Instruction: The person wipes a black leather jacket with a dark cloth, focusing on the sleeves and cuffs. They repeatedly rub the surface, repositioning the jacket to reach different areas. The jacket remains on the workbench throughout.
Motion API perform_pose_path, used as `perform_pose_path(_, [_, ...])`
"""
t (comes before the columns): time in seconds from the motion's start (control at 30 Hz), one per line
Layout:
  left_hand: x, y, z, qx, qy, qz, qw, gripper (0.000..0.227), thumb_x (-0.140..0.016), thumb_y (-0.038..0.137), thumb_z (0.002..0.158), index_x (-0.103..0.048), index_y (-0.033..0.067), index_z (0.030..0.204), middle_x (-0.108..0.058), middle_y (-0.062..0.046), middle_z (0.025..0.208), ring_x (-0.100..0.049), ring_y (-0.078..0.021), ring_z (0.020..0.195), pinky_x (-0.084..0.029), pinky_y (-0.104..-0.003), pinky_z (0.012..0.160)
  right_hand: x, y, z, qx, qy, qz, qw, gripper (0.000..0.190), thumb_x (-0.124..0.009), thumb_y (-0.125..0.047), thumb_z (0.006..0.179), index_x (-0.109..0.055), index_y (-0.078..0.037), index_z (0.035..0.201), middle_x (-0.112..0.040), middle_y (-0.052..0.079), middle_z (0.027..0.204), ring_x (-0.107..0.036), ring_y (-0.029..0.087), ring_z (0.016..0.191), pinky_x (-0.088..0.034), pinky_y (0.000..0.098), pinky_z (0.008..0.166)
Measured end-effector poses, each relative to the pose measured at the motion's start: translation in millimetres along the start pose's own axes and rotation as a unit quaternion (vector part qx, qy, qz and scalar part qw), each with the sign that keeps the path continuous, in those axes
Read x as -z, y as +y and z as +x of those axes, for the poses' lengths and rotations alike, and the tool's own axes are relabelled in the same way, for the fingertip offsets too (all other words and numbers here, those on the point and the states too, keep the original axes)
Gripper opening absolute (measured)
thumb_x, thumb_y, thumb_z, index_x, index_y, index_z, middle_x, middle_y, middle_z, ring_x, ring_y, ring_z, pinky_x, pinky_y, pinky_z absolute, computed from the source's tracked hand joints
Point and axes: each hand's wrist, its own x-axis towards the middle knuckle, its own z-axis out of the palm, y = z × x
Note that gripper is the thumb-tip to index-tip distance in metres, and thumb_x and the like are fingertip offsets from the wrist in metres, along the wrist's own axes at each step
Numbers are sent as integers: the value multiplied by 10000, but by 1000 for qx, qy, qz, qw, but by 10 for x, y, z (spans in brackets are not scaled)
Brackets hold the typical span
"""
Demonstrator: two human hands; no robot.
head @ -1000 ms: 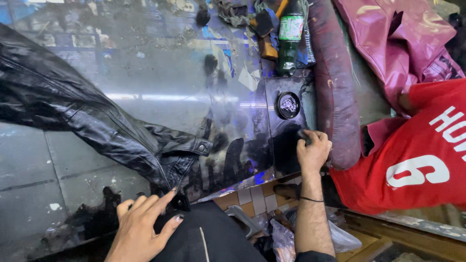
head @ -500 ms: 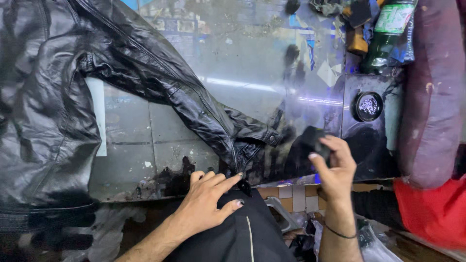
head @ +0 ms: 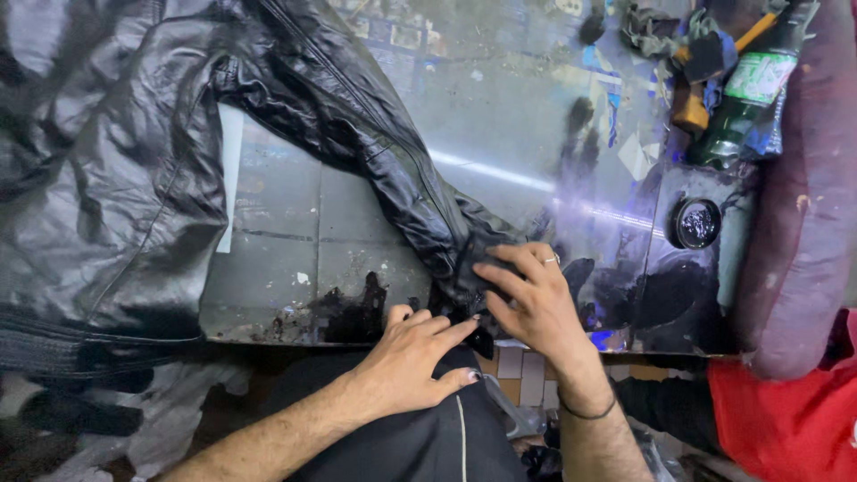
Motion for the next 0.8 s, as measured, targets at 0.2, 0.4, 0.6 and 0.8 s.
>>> perform_pose_path(0.2, [-14,-65,-6,-5,-1,-3,1000,715,-705,491,865,-570,76,1432,-669,-160,1078,-576,-314,1036,-328,-475,948,93,89,-47,-80,91,37,992,361,-764,-67,720,-724,-92,1078,-661,93,1203,-621,298,1100,-506,397,954])
perform_pose_path(0.4, [21,-71,-15,19,-44,-7,999,713,-676,494,878,-548,95,1454,-672,-143,1076,-576,-300,1058,-313,-476,982,15,54,-15,-14,-43,54,998,365,-771,-51,667,-763,-92,1030,-701,110,1178,-620,313,1086,-504,406,961])
perform_pose_path(0.6, [1,-66,-9,0,-29,2,1000,710,-696,494,865,-566,90,1435,-669,-153,1079,-579,-307,1055,-315,-485,967,51,54,-32,-109,98,54,988,382,-791,-61,735,-732,-91,1111,-672,111,1222,-620,307,1131,-515,399,970])
perform_pose_path(0.8, [-5,-53,15,1,-34,-2,999,712,-690,490,869,-558,87,1441,-671,-150,1077,-581,-310,1063,-320,-483,970,-114,50,49,-31,39,9,999,386,-790,-32,677,-745,-90,1057,-690,104,1185,-607,327,1100,-506,429,961])
